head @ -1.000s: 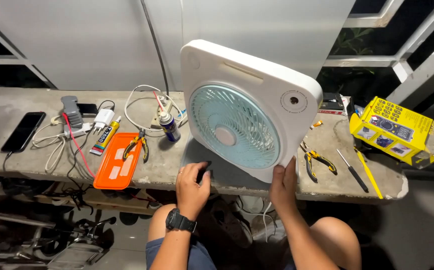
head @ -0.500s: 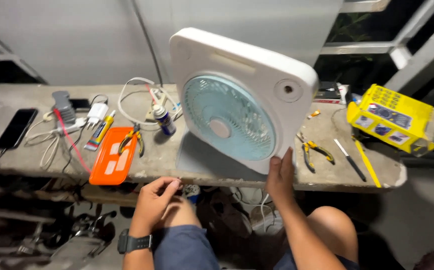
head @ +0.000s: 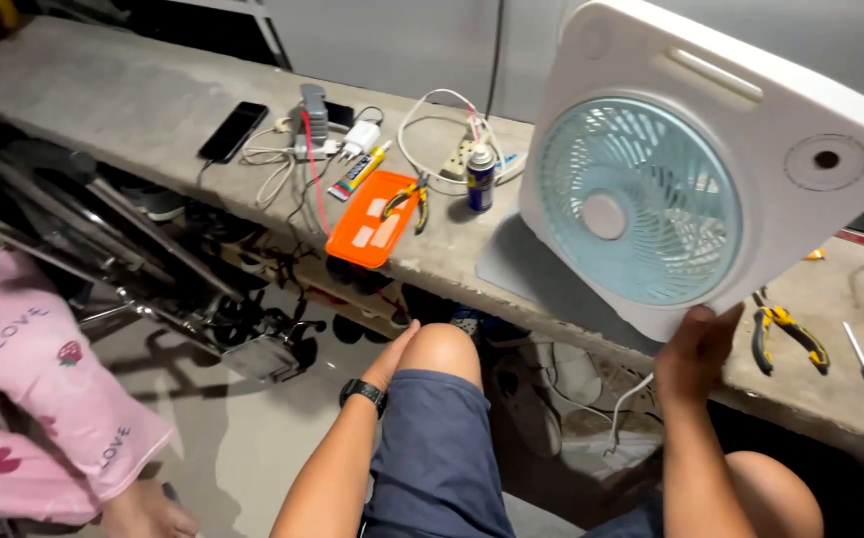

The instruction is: Securing the housing of a portable fan using a screwdriver and manual alignment of the grill

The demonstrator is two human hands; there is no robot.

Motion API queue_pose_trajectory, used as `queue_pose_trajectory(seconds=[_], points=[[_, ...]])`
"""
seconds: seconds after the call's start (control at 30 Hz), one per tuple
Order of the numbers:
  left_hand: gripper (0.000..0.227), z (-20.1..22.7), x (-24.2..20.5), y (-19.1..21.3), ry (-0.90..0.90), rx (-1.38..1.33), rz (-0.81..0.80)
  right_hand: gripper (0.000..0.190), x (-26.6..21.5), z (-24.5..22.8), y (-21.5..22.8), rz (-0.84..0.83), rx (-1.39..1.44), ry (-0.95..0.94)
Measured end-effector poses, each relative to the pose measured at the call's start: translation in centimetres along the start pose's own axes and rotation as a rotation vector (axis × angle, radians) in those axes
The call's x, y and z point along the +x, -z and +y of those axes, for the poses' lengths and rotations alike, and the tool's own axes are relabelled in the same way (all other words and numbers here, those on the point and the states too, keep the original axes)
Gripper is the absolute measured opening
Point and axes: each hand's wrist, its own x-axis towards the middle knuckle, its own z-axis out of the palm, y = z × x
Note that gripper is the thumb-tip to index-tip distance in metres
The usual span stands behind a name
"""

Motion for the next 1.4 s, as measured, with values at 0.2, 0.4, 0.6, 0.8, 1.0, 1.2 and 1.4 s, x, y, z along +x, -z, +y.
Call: queue_pose_trajectory(seconds=[0.2, 0.4, 0.6, 0.8, 1.0, 1.2, 1.4], points=[[0.083, 6.3, -8.0, -6.1, 0.082, 0.087, 0.183, 0.077, -0.1, -2.3, 0.4, -0.029, -0.082, -0.237], [0.055, 8.9, -8.6, -8.1, -0.301, 0.889, -0.011, 0.065, -0.2, -4.9, 0.7, -0.036, -0.037, -0.084], [0.053, 10.8, -10.8, -13.0, -0.436, 1.17, -0.144, 0.095, -0.4, -5.8, 0.9, -0.078, -0.06, -0.092], [0.017, 11.3, -9.5, -18.9, -0.732, 0.52, -0.209, 0.095, -0.3, -4.3, 0.6, -0.062, -0.148, -0.32], [0.023, 12.9, 0.7, -21.1, -1.037, 0.355, 0.321, 0.107, -0.1, -10.8, 0.2, -0.058, -0.015, -0.169], [0.044, 13.1, 6.2, -22.2, -1.246, 0.427, 0.408, 0.091, 0.4, -7.5, 0.6, -0.044, 0.005, 0.0], [0.062, 13.9, 3.8, -22.7, -1.102, 0.507, 0.28, 0.077, 0.5, -8.1, 0.0, -0.075, 0.055, 0.158]])
